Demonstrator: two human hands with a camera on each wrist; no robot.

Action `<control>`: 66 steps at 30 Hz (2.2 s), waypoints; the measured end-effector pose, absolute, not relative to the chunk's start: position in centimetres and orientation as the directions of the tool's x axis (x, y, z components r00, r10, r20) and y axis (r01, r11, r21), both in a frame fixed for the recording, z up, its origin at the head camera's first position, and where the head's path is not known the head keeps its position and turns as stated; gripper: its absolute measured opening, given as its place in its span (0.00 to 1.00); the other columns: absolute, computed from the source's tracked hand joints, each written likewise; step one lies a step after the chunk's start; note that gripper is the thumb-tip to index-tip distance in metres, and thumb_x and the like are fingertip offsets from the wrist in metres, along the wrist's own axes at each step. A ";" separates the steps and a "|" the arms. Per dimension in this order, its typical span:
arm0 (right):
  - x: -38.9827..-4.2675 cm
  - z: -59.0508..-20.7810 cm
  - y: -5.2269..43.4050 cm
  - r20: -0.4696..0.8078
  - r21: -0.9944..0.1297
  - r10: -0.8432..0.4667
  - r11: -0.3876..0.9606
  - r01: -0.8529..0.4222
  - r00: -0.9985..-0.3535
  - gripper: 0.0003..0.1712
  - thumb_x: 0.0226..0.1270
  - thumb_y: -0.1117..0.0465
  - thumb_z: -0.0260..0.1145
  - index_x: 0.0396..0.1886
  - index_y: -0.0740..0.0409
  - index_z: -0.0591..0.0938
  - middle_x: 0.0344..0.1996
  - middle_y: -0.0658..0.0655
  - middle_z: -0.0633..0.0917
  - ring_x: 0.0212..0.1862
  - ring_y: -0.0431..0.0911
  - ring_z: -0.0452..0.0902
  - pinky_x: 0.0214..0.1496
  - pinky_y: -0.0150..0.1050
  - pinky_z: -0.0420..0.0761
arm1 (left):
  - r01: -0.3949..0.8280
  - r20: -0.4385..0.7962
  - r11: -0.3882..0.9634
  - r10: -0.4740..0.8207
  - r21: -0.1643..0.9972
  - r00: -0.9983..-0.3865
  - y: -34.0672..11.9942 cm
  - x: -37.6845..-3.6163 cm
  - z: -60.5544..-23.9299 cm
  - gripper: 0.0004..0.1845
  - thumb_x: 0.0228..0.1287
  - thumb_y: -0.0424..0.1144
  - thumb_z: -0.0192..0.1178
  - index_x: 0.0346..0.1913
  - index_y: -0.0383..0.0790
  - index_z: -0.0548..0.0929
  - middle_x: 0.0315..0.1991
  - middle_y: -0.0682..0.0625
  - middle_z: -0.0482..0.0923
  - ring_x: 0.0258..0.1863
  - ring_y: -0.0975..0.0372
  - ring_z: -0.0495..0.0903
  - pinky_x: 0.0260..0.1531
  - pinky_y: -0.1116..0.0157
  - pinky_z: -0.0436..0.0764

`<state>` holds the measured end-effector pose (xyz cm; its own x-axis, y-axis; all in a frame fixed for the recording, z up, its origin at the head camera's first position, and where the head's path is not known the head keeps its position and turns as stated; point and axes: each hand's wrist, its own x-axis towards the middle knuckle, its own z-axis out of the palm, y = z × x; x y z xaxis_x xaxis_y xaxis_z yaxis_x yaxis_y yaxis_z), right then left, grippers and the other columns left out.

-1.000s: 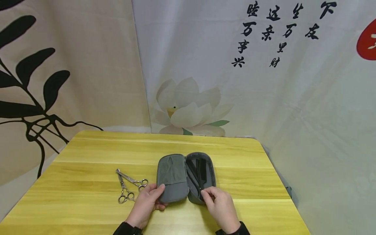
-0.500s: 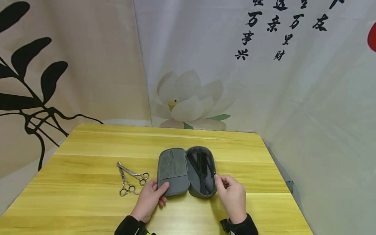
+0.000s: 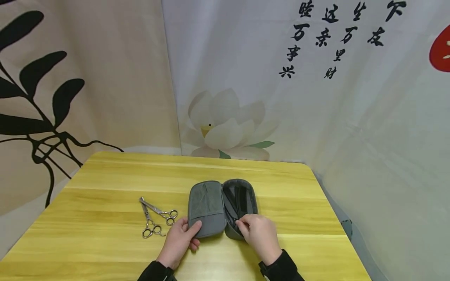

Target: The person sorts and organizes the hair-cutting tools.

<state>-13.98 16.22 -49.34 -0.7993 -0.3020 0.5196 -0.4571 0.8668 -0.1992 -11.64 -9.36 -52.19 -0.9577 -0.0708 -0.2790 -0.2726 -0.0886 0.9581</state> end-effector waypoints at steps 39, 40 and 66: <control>-14.2 -49.8 16.2 0.402 -0.179 -0.407 0.844 -0.506 -0.820 0.05 0.62 0.53 0.82 0.27 0.43 0.94 0.27 0.42 0.91 0.31 0.38 0.86 0.37 0.38 0.83 | -0.271 -0.276 -0.103 -0.038 0.957 -0.960 -9.3 -11.5 -52.4 0.26 0.80 0.40 0.63 0.66 0.25 0.68 0.40 0.47 0.88 0.22 0.58 0.82 0.21 0.64 0.85; -14.2 -49.8 16.2 0.401 -0.179 -0.407 0.844 -0.506 -0.820 0.05 0.62 0.53 0.82 0.27 0.43 0.94 0.27 0.42 0.91 0.31 0.38 0.86 0.36 0.38 0.83 | -0.270 -0.275 -0.103 -0.038 0.957 -0.961 -9.3 -11.5 -52.4 0.26 0.80 0.40 0.63 0.66 0.25 0.68 0.40 0.47 0.88 0.22 0.58 0.82 0.21 0.64 0.85; -12.1 -48.0 18.0 0.275 -0.405 -0.240 0.850 -0.338 -0.931 0.08 0.59 0.50 0.83 0.25 0.39 0.91 0.25 0.39 0.83 0.29 0.31 0.76 0.29 0.28 0.73 | -0.264 -0.269 -0.098 -0.041 0.960 -0.962 -9.3 -11.5 -52.4 0.26 0.79 0.42 0.64 0.64 0.25 0.69 0.38 0.47 0.88 0.22 0.59 0.82 0.22 0.64 0.86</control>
<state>-12.07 17.99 -48.02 -0.9312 -0.2399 0.2746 -0.3382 0.8496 -0.4048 -11.53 -9.32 -52.37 -0.9623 -0.0412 -0.2689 -0.2640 -0.0982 0.9595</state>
